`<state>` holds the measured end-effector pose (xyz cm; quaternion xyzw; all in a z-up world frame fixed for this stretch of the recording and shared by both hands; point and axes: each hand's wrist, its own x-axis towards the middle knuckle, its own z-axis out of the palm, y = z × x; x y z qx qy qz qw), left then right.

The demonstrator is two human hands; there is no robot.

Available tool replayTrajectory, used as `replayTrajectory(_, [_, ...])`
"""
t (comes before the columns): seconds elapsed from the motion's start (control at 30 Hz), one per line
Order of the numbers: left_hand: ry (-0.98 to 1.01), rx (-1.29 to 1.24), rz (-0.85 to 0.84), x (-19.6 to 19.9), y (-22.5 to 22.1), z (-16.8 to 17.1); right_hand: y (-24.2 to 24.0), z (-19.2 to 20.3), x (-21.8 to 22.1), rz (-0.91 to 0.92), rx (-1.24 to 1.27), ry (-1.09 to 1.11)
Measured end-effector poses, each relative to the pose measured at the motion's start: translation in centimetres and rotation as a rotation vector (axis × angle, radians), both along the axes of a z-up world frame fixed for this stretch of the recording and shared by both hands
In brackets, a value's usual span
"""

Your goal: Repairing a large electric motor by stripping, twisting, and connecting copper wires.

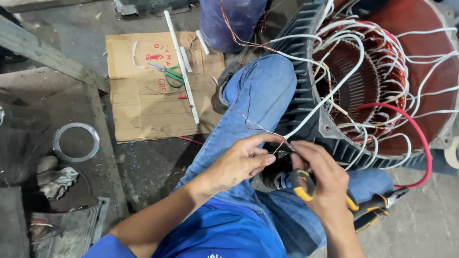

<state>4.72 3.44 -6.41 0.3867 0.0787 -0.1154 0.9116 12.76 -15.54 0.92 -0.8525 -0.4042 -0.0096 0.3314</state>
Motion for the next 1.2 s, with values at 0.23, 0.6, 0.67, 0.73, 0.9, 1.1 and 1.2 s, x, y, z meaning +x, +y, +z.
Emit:
replayTrajectory(0.23, [-0.082,0.281,0.095,-0.2,-1.2,-1.4,0.3,-2.5,0.8,-0.045,0.030,-0.036])
replayTrajectory(0.6, [-0.005,0.657,0.237,0.4,-1.8,-7.3,1.3,-8.8,1.8,0.030,0.157,-0.033])
replayTrajectory(0.67, [-0.002,0.658,0.263,0.8,-1.8,-7.1,1.5,-9.2,2.5,0.033,0.171,-0.033])
replayTrajectory(0.73, [0.003,0.645,0.266,0.8,-2.2,-6.8,1.2,-9.6,2.4,0.015,0.169,-0.028])
replayTrajectory(0.9, [0.040,0.810,0.373,0.7,-2.8,-5.5,1.4,-10.3,2.1,-0.029,0.176,-0.043])
replayTrajectory(1.1, [0.077,0.927,0.404,-0.1,-2.5,-4.2,1.7,-9.8,1.3,0.001,0.160,-0.090])
replayTrajectory(1.2, [0.057,0.996,0.420,-0.2,-2.6,-3.3,1.4,-10.1,1.7,-0.039,0.110,-0.176])
